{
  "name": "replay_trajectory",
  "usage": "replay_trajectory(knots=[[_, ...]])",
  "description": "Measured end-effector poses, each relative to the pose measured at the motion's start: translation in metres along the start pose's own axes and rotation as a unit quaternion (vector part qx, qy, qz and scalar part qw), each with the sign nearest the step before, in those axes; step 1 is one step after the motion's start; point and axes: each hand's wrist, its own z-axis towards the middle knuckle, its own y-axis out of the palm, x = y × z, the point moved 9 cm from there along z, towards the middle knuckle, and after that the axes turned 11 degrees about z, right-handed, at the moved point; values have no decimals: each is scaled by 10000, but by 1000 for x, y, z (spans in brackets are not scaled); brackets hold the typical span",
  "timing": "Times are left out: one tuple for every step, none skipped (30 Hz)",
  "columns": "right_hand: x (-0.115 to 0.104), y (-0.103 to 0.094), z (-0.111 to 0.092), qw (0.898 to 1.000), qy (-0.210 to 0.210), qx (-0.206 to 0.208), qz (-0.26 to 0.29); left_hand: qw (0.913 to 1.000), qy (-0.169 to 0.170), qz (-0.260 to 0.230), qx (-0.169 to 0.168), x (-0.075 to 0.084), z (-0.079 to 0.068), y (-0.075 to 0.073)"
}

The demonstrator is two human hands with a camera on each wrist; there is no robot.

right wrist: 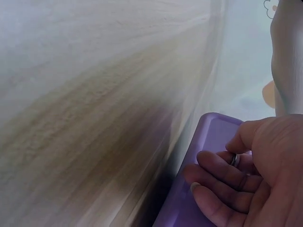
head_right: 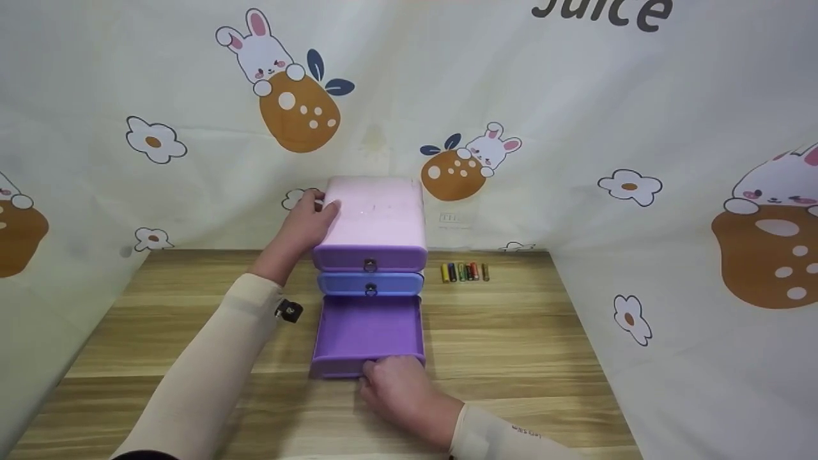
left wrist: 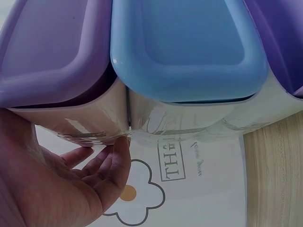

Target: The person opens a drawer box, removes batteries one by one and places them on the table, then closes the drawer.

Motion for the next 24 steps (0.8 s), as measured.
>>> replay_trajectory(knots=[[0,-1,1,10000,-20,19,-18,10000,-9,-2,-9,0,0,0],[-1,-1,2,10000,-34,40,-31,10000,-16,-3,-17,0,0,0],[-1,-2,2,10000,-44,57,-45,10000,-28,-6,-28,0,0,1],[-1,-3,3,10000,-40,66,-50,10000,-41,-7,-35,0,0,1],[-1,-3,4,10000,-31,70,-52,10000,-55,-2,-51,0,0,1],[-1,-3,5,10000,-22,74,-37,10000,-60,6,-52,-1,0,1],[-1,-3,5,10000,-11,74,-19,10000,-70,4,-51,-1,0,2],[0,-3,6,10000,5,81,0,10000,-75,-3,-50,-1,0,2],[1,-3,7,10000,26,73,28,10000,-81,-12,-50,-1,0,2],[2,-3,8,10000,46,61,56,10000,-82,-20,-43,-1,0,2],[3,-3,9,9999,65,49,77,10000,-77,-32,-38,-1,0,2],[5,-3,9,9999,88,30,104,10000,-71,-34,-25,-1,0,1],[6,-2,10,9999,115,9,122,10000,-69,-39,-22,-1,0,1],[8,-2,11,9998,156,-13,148,10000,-50,-32,-13,-1,0,1],[9,-1,11,9996,203,-39,181,10000,-30,-13,-7,-1,0,1],[11,-1,12,9995,248,-50,205,10000,-13,4,5,-1,0,1],[13,-1,12,9993,303,-69,226,10000,2,25,10,-1,1,1],[15,-1,13,9990,360,-87,249,10000,12,42,16,-1,1,1],[17,0,13,9987,421,-111,264,10000,23,49,21,-1,1,1],[19,1,14,9983,493,-143,281,10000,33,55,21,-1,1,1],[21,1,15,9978,566,-182,301,10000,26,49,18,-1,1,1],[23,2,15,9972,639,-222,327,10000,17,37,15,-1,2,1],[25,3,16,9965,709,-264,358,10000,17,29,11,-1,2,1],[27,4,17,9959,759,-297,389,10000,18,18,9,-1,2,1]])
